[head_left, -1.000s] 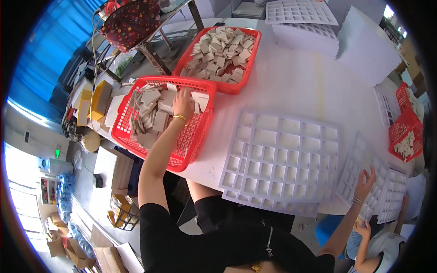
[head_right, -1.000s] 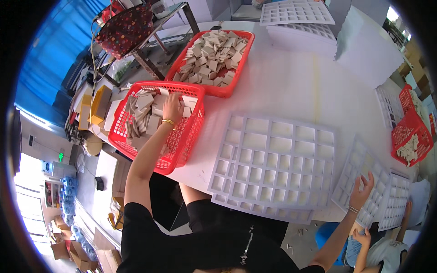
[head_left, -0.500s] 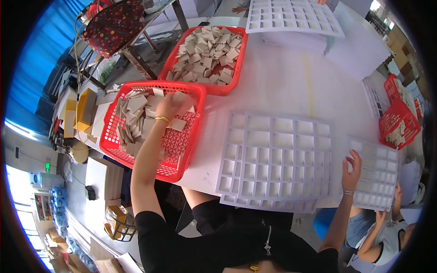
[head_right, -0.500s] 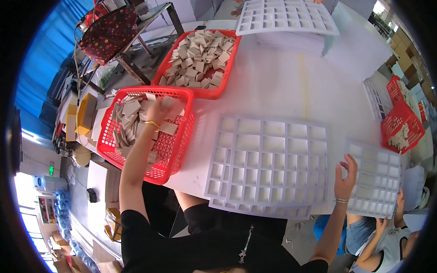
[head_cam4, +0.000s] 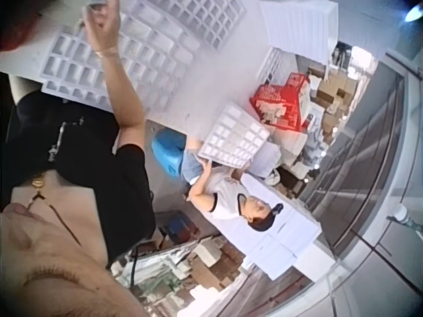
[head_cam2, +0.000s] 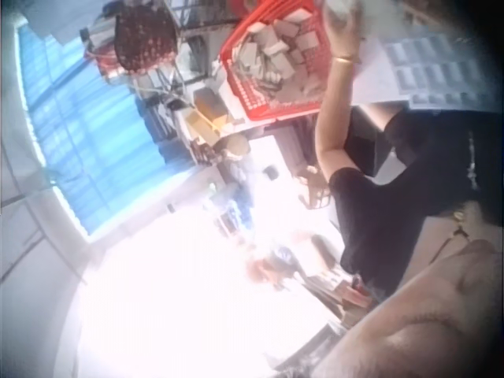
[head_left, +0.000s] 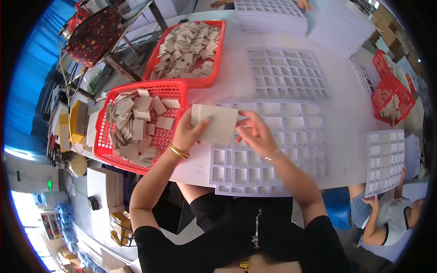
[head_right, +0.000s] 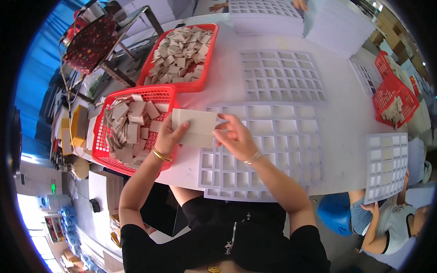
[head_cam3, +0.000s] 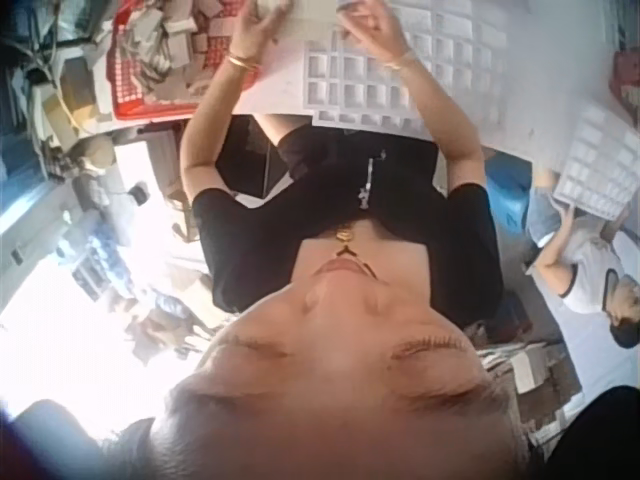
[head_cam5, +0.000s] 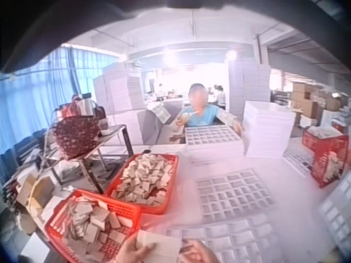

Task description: The person picks small, folded beige paper packets from a red basket and places them into the compartments of a white plastic tray. The person repeats this action continuously, filling the tray's grid slots one by one.

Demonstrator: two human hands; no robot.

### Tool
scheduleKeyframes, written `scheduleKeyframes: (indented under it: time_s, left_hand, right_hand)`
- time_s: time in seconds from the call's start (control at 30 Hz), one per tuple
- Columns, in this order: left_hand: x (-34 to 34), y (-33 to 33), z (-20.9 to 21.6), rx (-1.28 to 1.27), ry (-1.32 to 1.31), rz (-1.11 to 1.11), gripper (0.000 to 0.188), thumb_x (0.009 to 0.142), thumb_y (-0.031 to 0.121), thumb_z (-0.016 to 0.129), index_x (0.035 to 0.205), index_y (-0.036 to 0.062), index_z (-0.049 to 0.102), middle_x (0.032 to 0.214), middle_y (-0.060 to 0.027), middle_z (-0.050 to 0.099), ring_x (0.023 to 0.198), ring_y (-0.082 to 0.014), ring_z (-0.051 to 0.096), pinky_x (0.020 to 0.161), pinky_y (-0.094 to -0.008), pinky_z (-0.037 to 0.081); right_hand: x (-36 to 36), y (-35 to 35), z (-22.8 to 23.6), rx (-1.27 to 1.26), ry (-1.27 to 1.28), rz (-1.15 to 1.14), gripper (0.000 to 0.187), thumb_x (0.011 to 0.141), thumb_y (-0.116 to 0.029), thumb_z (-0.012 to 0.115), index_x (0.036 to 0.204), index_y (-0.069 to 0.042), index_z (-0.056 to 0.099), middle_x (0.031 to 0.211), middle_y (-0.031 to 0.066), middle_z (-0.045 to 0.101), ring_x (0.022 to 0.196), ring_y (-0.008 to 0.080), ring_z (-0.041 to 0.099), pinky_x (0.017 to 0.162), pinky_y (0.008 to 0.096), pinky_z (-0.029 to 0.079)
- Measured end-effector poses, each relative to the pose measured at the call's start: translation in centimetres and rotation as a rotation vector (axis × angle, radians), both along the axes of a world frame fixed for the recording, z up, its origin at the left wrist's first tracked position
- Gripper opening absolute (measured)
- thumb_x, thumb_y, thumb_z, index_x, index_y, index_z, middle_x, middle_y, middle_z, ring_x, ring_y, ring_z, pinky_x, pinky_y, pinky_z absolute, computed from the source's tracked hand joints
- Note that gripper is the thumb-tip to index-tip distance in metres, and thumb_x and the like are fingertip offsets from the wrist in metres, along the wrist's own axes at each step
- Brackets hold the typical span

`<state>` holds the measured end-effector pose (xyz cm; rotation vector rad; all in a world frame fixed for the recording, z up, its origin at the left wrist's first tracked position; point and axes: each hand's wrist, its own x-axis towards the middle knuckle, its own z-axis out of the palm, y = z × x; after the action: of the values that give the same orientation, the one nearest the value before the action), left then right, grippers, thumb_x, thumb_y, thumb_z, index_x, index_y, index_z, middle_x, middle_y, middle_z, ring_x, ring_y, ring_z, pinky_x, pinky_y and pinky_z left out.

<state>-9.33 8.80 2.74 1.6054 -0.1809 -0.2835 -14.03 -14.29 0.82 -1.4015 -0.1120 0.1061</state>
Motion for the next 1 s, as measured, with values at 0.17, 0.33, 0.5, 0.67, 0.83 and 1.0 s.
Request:
scheduleKeyframes:
  time_s: [0.17,0.33,0.5,0.67,0.83,1.0]
  left_hand:
    - [-1.6,-3.8,-1.7,-0.095,0.028,-0.119,0.064,0.073,0.014,0.079,0.123,0.0034,0.040,0.096,-0.0065,0.059,0.068,-0.0103,0.059,0.043,-0.0204,0.047]
    - [-2.1,-5.5,-3.5,-0.063,0.073,-0.128,0.048,0.073,0.004,0.073,0.114,0.0016,0.048,0.090,-0.0049,0.061,0.066,-0.0094,0.059,0.043,-0.0206,0.046]
    - [-2.8,-6.7,-4.5,-0.160,0.207,0.049,0.033,0.073,0.000,0.069,0.104,0.0037,0.057,0.084,-0.0029,0.062,0.064,-0.0094,0.058,0.042,-0.0215,0.043]
    - [-1.7,-6.1,-7.4,-0.206,0.303,0.236,0.028,0.075,0.003,0.069,0.100,0.0041,0.058,0.084,-0.0021,0.063,0.066,-0.0091,0.058,0.043,-0.0221,0.041]
    - [-1.7,-4.5,-9.2,-0.080,0.256,0.310,0.024,0.077,0.005,0.069,0.098,0.0064,0.058,0.084,-0.0017,0.063,0.069,-0.0100,0.059,0.044,-0.0224,0.040]
    - [-2.2,-4.1,-10.5,-0.142,0.264,0.382,0.026,0.076,0.005,0.070,0.098,0.0048,0.056,0.084,-0.0027,0.061,0.068,-0.0095,0.057,0.042,-0.0220,0.039]
  right_hand:
    - [0.3,-1.1,-1.1,-0.002,0.086,-0.073,0.038,0.089,-0.016,0.062,0.117,0.000,0.044,0.083,0.0063,0.061,0.057,0.0047,0.053,0.047,0.0194,0.043]
    - [-0.9,-2.2,-1.6,-0.168,-0.068,-0.177,0.031,0.086,-0.010,0.064,0.112,-0.004,0.049,0.097,0.0057,0.058,0.062,0.0048,0.052,0.048,0.0188,0.042]
    - [-0.1,-3.2,-2.6,-0.315,-0.391,-0.309,0.024,0.081,-0.008,0.066,0.103,-0.007,0.057,0.104,0.0041,0.057,0.070,0.0089,0.056,0.053,0.0212,0.045]
    - [3.6,-6.1,-7.4,-0.234,-0.294,-0.495,0.023,0.080,-0.005,0.066,0.102,-0.007,0.060,0.090,0.0043,0.061,0.070,0.0122,0.058,0.062,0.0263,0.050]
    - [7.1,-11.0,-10.4,-0.588,-0.172,-0.367,0.023,0.081,-0.009,0.066,0.104,-0.011,0.064,0.075,0.0049,0.063,0.068,0.0148,0.061,0.065,0.0278,0.050]
    - [9.9,-12.5,-10.4,-0.729,-0.106,-0.349,0.023,0.082,-0.010,0.065,0.105,-0.013,0.066,0.074,0.0051,0.063,0.066,0.0162,0.061,0.064,0.0295,0.049]
